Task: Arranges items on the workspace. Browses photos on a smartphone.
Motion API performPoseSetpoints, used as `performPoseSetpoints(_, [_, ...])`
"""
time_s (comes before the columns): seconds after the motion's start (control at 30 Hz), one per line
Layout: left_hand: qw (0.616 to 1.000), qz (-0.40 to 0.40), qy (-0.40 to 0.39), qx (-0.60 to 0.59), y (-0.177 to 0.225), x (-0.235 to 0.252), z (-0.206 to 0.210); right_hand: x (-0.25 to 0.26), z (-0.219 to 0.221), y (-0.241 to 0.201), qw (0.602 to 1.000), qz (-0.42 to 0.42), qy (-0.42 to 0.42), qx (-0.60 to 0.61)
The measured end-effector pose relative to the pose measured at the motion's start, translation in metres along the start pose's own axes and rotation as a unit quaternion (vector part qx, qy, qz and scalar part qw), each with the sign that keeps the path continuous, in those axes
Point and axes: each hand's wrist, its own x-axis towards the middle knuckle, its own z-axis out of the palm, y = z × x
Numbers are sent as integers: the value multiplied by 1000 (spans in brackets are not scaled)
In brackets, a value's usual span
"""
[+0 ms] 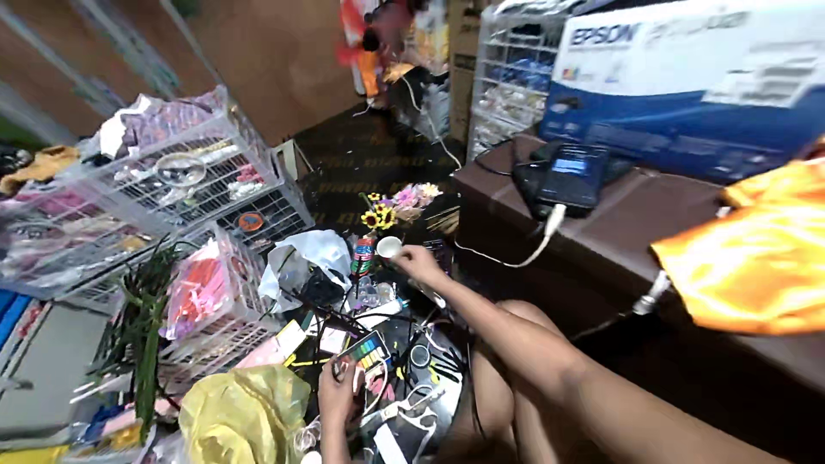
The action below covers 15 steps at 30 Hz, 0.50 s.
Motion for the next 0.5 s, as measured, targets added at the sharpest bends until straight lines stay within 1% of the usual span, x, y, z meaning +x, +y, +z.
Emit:
performPoseSetpoints(0.03, [1000, 2, -8, 4, -3, -3, -1, -15, -3, -22, 997, -60, -46, -33])
performPoseSetpoints(0.07, [1000, 5, -12, 4, -6, -7, -3, -26, -9, -45, 987, -131, -72, -55])
performPoseSetpoints(0.1, [1000, 8, -10, 7, -6, -12, -6, -34, -19, -71, 975, -194, -81, -67])
performPoseSetpoints(0.17, [1000, 15, 3, 18, -2, -22, -11, -44, -48, -127, 954, -283, -44, -85])
performPoseSetpoints(0.23, [999, 31, 22, 19, 3, -31, -13, -43, -88, -175, 939, -314, 10, -138])
performPoseSetpoints(0.3, [997, 68, 43, 4, 17, -42, -14, -44, -139, -206, 928, -283, 27, -242])
performPoseSetpoints(0.37, [991, 124, 46, -25, 40, -53, -9, -50, -196, -210, 902, -242, 35, -355])
performPoseSetpoints(0.43, [982, 181, 11, -44, 75, -63, 0, -58, -252, -192, 879, -168, 59, -442])
performPoseSetpoints(0.5, [969, 240, -41, -40, 118, -70, 17, -68, -300, -163, 868, -62, 74, -487])
